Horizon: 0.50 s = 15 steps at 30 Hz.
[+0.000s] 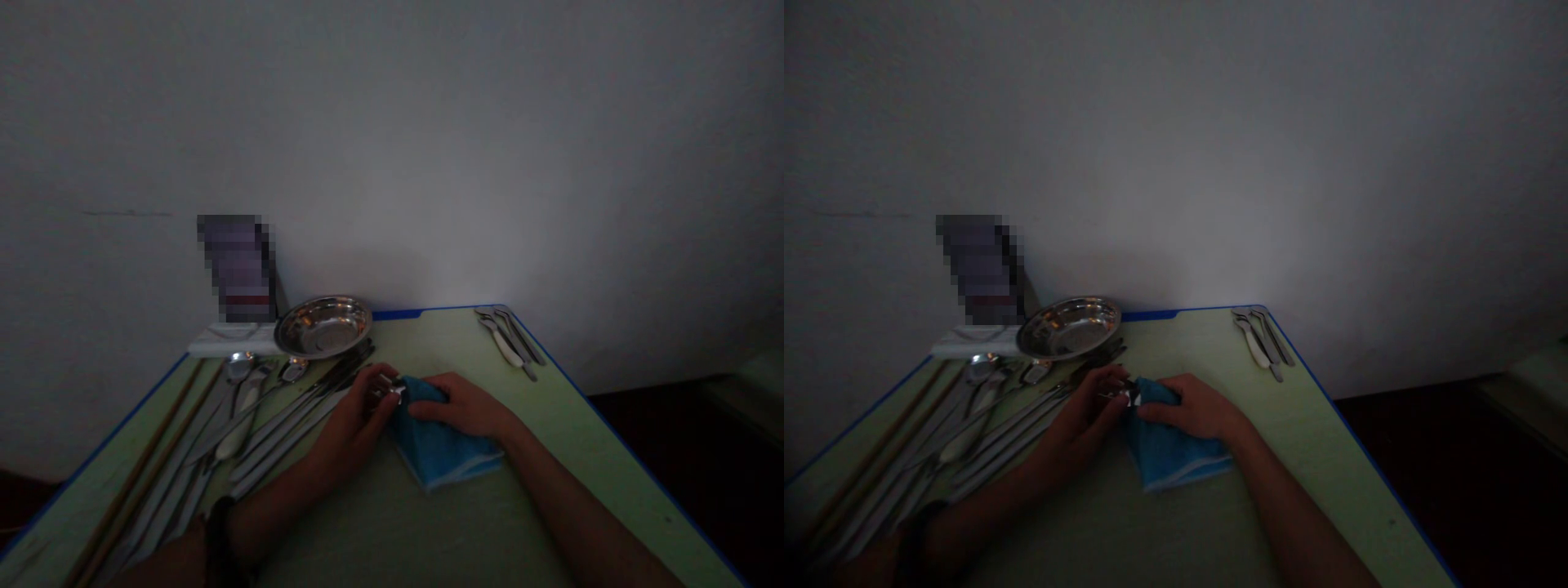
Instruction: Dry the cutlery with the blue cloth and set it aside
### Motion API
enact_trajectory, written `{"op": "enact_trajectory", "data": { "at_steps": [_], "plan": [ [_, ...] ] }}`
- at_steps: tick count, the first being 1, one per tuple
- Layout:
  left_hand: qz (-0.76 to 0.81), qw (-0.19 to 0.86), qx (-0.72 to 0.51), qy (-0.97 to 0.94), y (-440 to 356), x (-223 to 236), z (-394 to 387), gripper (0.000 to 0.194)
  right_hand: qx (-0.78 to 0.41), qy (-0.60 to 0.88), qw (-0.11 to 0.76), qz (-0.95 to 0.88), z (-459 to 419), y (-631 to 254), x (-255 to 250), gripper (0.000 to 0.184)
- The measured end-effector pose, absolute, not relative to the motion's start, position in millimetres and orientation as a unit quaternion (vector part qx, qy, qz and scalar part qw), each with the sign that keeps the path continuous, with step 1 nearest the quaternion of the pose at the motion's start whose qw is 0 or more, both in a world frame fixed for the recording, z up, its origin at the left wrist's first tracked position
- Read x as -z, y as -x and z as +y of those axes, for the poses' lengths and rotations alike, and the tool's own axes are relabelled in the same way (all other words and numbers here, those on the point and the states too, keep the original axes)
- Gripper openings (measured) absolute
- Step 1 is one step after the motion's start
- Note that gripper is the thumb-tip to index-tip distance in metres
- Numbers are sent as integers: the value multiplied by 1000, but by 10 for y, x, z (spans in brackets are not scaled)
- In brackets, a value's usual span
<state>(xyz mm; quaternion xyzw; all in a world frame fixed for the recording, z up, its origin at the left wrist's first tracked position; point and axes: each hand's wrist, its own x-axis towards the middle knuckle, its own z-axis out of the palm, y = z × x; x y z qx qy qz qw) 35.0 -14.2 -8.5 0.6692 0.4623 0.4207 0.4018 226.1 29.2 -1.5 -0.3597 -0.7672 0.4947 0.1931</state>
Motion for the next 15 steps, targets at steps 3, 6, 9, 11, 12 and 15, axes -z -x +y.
{"op": "enact_trajectory", "data": {
  "at_steps": [3, 6, 9, 11, 12, 15],
  "plan": [
    [468, 405, -419, -665, -345, 79, -148, 20, -471, 361, 190, -782, 291, -2256, 1, 32],
    [475, 413, -420, -653, -332, 97, -142, 22, -475, 363, 181, -781, 290, -2256, -4, 30],
    [478, 426, -421, -643, -326, 115, -135, 28, -482, 365, 182, -776, 291, -2254, 8, 30],
    [476, 431, -419, -642, -330, 114, -138, 30, -481, 367, 191, -773, 293, -2252, 16, 30],
    [475, 433, -417, -643, -334, 109, -143, 30, -482, 369, 195, -770, 293, -2250, 17, 30],
    [474, 426, -404, -656, -346, 90, -162, 33, -505, 373, 194, -753, 296, -2252, 14, 31]
  ]
}}
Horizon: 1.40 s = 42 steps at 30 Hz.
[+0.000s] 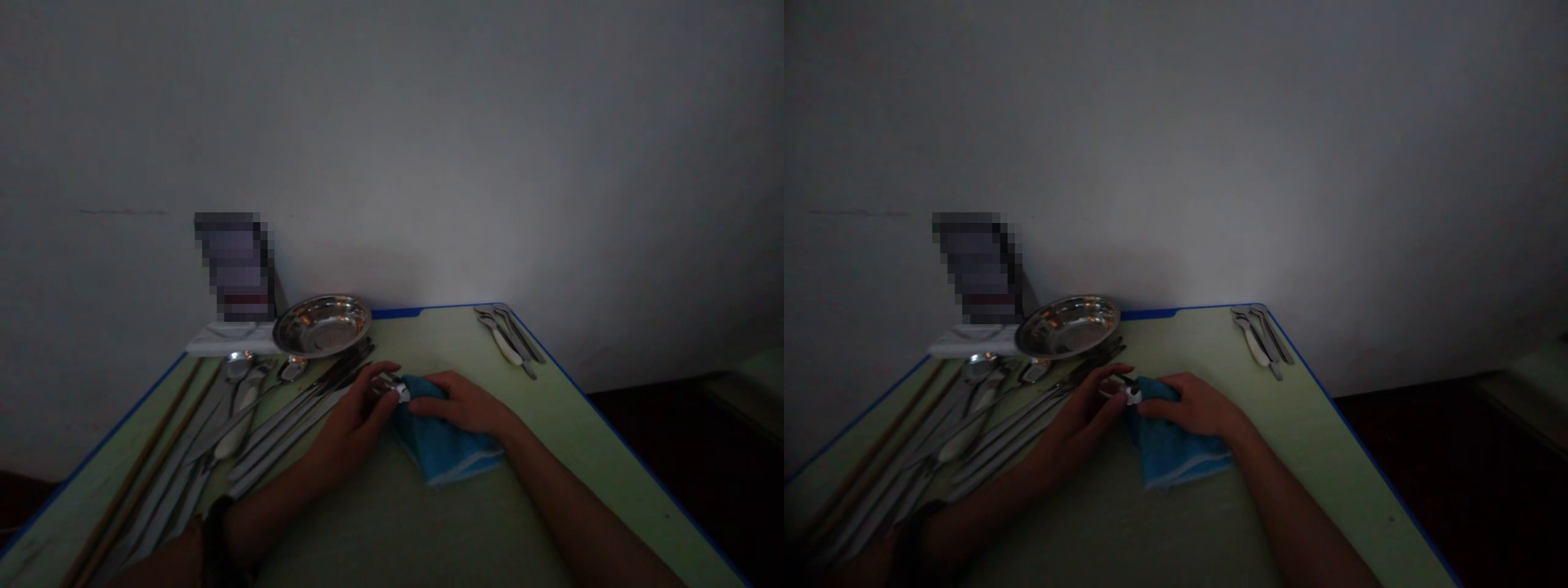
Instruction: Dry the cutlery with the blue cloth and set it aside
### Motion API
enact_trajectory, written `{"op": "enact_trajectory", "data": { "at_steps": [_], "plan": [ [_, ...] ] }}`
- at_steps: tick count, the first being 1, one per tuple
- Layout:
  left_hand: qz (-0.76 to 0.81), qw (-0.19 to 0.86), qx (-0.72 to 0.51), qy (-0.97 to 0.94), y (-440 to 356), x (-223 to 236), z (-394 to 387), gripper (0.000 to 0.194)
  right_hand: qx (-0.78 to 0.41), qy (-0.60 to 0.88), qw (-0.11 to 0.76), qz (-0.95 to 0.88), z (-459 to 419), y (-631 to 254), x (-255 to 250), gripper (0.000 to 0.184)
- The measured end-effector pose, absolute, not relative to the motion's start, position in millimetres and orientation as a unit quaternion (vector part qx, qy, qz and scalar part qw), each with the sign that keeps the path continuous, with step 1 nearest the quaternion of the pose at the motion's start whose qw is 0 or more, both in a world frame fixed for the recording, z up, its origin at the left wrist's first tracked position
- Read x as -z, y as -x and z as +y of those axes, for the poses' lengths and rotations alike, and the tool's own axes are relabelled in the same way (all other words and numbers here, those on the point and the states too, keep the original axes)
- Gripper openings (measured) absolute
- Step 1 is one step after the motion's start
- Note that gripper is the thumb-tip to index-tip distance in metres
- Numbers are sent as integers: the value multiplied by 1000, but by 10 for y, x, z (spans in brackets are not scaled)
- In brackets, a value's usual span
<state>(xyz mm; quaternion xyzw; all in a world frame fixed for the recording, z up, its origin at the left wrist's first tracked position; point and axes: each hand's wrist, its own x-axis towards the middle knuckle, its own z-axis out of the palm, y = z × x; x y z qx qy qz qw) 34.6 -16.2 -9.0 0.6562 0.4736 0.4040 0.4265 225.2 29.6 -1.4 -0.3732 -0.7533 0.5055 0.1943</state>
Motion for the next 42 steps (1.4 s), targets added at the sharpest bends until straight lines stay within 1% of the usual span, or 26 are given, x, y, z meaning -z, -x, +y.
{"op": "enact_trajectory", "data": {
  "at_steps": [5, 9, 12, 16, 19, 24, 33, 39, 42],
  "plan": [
    [460, 417, -383, -684, -344, 81, -182, 35, -562, 390, 185, -706, 301, -2269, 12, 28],
    [434, 437, -390, -684, -322, 69, -198, 36, -557, 402, 189, -702, 301, -2271, 23, 24],
    [421, 480, -405, -654, -311, 83, -198, 38, -557, 410, 186, -698, 298, -2271, 33, 24],
    [364, 576, -439, -586, -308, 180, -157, 42, -565, 411, 187, -690, 295, -2276, 41, 25],
    [335, 609, -450, -560, -302, 271, -113, 47, -572, 408, 187, -687, 296, -2277, 41, 26],
    [333, 608, -454, -560, -296, 332, -82, 51, -571, 411, 183, -687, 293, -2274, 28, 26],
    [359, 598, -450, -557, -315, 266, -112, 45, -573, 403, 183, -690, 290, -2275, 6, 26],
    [375, 586, -447, -562, -327, 261, -112, 51, -568, 405, 179, -694, 289, -2277, 2, 27],
    [394, 573, -437, -570, -330, 208, -131, 51, -561, 407, 178, -698, 290, -2278, 6, 28]
  ]
}}
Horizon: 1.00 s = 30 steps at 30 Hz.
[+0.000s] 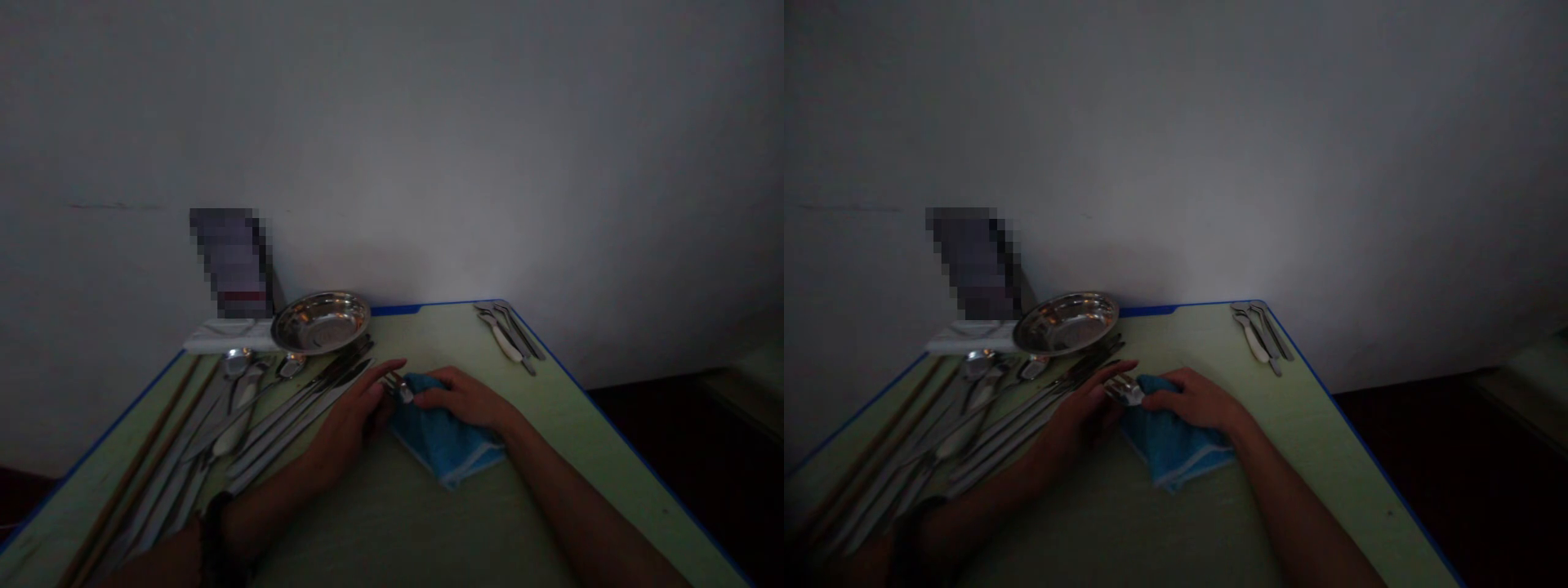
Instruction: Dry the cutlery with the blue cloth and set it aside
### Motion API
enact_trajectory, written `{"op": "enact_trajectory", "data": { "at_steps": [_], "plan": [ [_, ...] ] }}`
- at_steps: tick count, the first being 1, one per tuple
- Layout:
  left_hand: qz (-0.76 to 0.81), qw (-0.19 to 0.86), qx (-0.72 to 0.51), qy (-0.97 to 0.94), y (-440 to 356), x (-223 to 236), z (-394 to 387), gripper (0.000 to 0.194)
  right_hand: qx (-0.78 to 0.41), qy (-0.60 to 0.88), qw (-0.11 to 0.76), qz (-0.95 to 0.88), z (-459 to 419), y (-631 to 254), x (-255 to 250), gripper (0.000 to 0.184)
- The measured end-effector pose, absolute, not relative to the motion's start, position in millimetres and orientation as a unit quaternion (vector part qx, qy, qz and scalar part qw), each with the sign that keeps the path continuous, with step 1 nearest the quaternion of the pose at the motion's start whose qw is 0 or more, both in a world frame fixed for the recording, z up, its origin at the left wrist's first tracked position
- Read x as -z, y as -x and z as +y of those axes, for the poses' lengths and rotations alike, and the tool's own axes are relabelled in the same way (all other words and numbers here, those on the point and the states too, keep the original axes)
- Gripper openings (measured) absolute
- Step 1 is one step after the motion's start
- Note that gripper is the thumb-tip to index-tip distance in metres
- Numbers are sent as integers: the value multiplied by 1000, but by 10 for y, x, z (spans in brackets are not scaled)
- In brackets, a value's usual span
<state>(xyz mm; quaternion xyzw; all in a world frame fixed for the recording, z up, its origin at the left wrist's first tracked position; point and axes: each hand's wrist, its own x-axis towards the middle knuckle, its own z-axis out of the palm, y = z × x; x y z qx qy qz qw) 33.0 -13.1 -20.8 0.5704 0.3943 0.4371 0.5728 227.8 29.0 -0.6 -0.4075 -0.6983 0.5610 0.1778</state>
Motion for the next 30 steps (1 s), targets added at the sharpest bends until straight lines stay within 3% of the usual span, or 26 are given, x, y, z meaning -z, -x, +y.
{"op": "enact_trajectory", "data": {
  "at_steps": [8, 21, 30],
  "plan": [
    [439, 531, -401, -603, -342, 59, -185, 50, -553, 403, 182, -706, 299, -2281, 19, 28],
    [431, 528, -451, -576, -352, 91, -196, 33, -550, 373, 173, -727, 291, -2290, 22, 34],
    [490, 432, -410, -637, -376, 87, -182, 24, -521, 347, 150, -765, 283, -2266, -22, 34]
  ]
}}
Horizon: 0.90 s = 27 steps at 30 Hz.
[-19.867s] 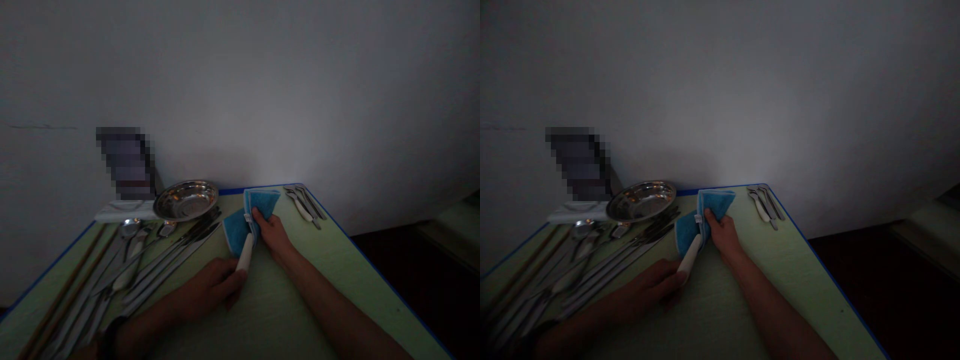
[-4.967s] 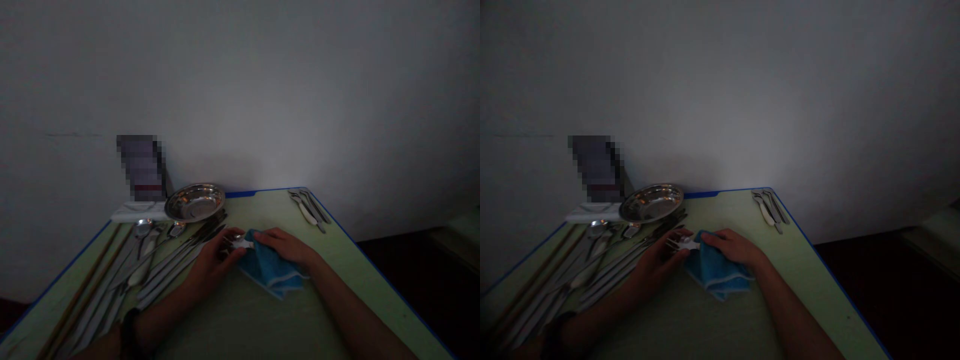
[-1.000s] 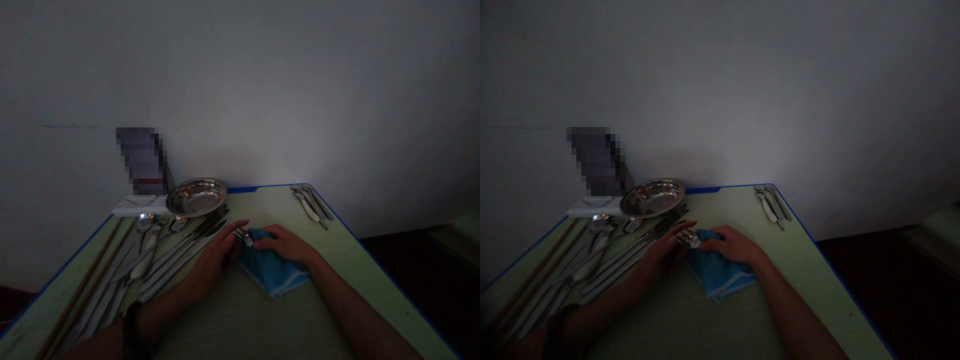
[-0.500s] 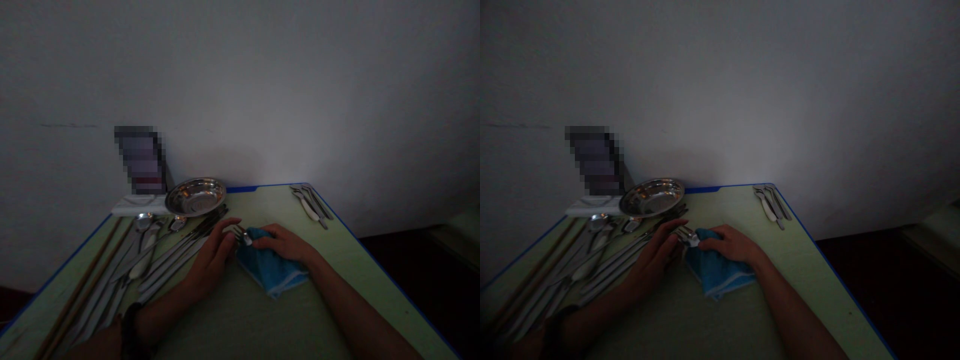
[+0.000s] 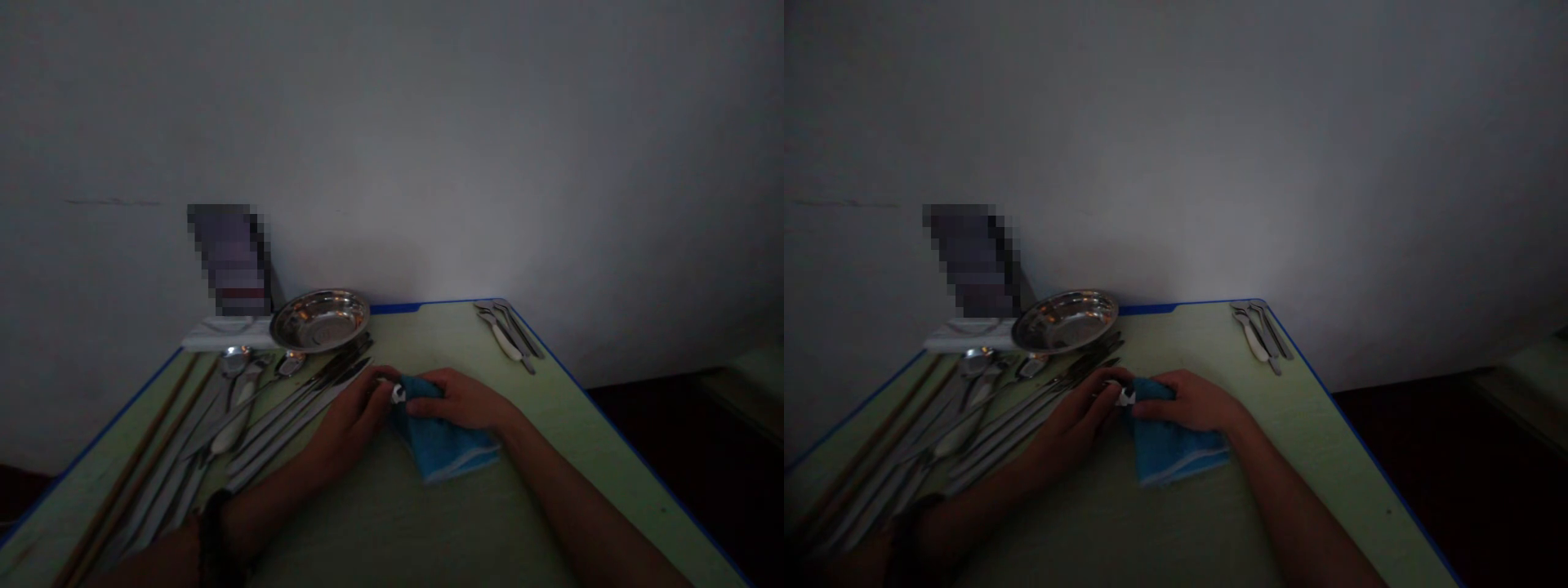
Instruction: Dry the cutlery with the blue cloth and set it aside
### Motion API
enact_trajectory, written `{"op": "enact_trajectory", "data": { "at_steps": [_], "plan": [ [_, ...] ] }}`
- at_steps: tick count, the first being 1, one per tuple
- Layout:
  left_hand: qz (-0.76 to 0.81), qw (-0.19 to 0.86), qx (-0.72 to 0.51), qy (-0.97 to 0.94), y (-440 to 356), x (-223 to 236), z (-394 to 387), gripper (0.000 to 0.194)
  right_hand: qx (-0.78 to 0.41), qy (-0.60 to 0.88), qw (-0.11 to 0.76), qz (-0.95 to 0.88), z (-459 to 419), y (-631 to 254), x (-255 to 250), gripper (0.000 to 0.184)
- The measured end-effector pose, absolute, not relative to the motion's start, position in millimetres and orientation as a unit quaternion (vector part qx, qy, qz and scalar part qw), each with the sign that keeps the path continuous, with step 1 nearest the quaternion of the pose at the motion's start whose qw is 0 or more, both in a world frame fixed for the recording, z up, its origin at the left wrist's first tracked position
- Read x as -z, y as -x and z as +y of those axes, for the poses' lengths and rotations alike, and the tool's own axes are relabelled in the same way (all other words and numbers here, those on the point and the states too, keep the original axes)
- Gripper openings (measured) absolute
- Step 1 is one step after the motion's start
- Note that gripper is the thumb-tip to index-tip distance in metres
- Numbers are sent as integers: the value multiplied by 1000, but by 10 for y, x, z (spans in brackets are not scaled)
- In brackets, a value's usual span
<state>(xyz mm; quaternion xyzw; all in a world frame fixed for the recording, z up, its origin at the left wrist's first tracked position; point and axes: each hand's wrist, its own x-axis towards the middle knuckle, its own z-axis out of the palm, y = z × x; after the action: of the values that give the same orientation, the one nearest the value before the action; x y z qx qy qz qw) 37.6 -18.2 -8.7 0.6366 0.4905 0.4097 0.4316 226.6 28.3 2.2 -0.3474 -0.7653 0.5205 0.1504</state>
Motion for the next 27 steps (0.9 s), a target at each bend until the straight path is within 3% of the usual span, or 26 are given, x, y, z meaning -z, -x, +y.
{"op": "enact_trajectory", "data": {
  "at_steps": [17, 27],
  "plan": [
    [482, 469, -491, -554, -346, 129, -111, 25, -670, 415, 141, -600, 310, -2385, 18, 42],
    [486, 468, -466, -572, -348, 119, -132, 19, -670, 421, 148, -593, 295, -2358, 8, 38]
  ]
}}
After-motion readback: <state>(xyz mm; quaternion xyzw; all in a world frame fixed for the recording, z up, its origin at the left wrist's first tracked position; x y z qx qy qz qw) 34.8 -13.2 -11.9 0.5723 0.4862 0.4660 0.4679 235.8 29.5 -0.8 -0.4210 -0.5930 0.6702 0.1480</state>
